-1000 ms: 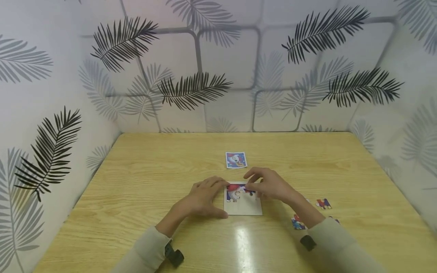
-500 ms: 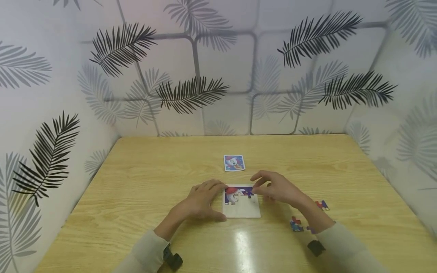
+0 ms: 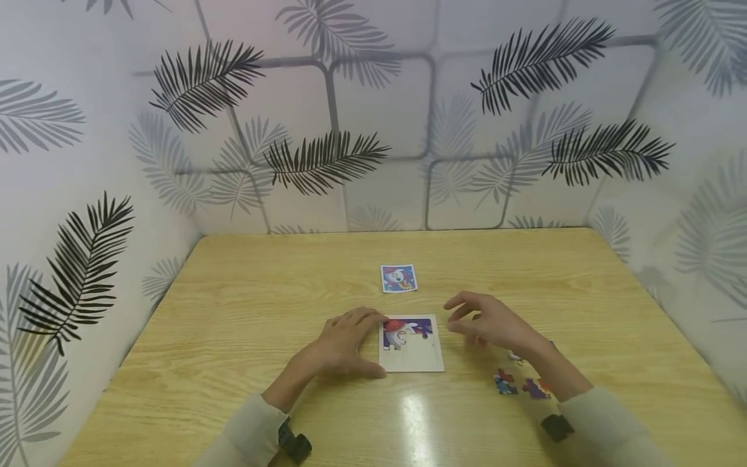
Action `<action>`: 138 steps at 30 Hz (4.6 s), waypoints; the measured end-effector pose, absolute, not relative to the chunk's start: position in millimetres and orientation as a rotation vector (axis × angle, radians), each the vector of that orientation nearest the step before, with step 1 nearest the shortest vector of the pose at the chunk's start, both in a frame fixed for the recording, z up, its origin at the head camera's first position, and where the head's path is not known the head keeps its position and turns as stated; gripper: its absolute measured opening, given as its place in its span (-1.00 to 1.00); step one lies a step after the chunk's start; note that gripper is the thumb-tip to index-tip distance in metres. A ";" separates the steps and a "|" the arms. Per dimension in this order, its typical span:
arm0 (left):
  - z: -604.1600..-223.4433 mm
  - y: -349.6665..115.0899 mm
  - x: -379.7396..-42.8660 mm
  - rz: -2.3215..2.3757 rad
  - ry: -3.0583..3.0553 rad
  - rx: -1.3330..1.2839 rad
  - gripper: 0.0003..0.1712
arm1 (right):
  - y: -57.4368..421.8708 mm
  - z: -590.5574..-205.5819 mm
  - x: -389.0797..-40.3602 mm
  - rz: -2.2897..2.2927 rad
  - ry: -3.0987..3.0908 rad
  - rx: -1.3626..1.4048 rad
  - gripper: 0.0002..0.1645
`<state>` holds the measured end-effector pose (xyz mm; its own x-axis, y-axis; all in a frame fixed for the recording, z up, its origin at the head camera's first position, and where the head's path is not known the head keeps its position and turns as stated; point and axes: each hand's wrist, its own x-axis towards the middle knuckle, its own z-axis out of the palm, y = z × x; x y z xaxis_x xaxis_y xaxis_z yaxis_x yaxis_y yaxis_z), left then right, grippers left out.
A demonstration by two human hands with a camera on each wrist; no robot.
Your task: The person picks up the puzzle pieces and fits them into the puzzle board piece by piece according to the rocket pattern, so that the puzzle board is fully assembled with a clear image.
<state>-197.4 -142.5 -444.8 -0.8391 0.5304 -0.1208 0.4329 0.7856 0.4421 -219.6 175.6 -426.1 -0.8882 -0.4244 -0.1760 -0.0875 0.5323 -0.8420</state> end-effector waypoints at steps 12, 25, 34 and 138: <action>-445.8 -143.1 -197.0 0.605 2.739 0.751 0.08 | 192.5 -425.3 -214.5 -1.282 2.422 -0.401 -0.44; -444.1 -139.2 -199.1 0.609 2.733 0.750 0.09 | 216.3 -422.6 -209.3 -1.291 2.420 -0.402 -0.44; -449.4 -140.1 -196.7 0.616 2.725 0.746 0.10 | 227.0 -425.8 -205.7 -1.308 2.399 -0.377 -0.43; -445.4 -138.9 -196.0 0.630 2.720 0.727 0.07 | 260.2 -423.6 -200.4 -1.248 2.456 -0.584 -0.86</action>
<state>-196.0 -138.9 -445.4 -0.8423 0.5228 -0.1314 0.4119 0.7814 0.4688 -200.4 260.2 -423.6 -0.8638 -0.4938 -0.1000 -0.2102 0.5336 -0.8192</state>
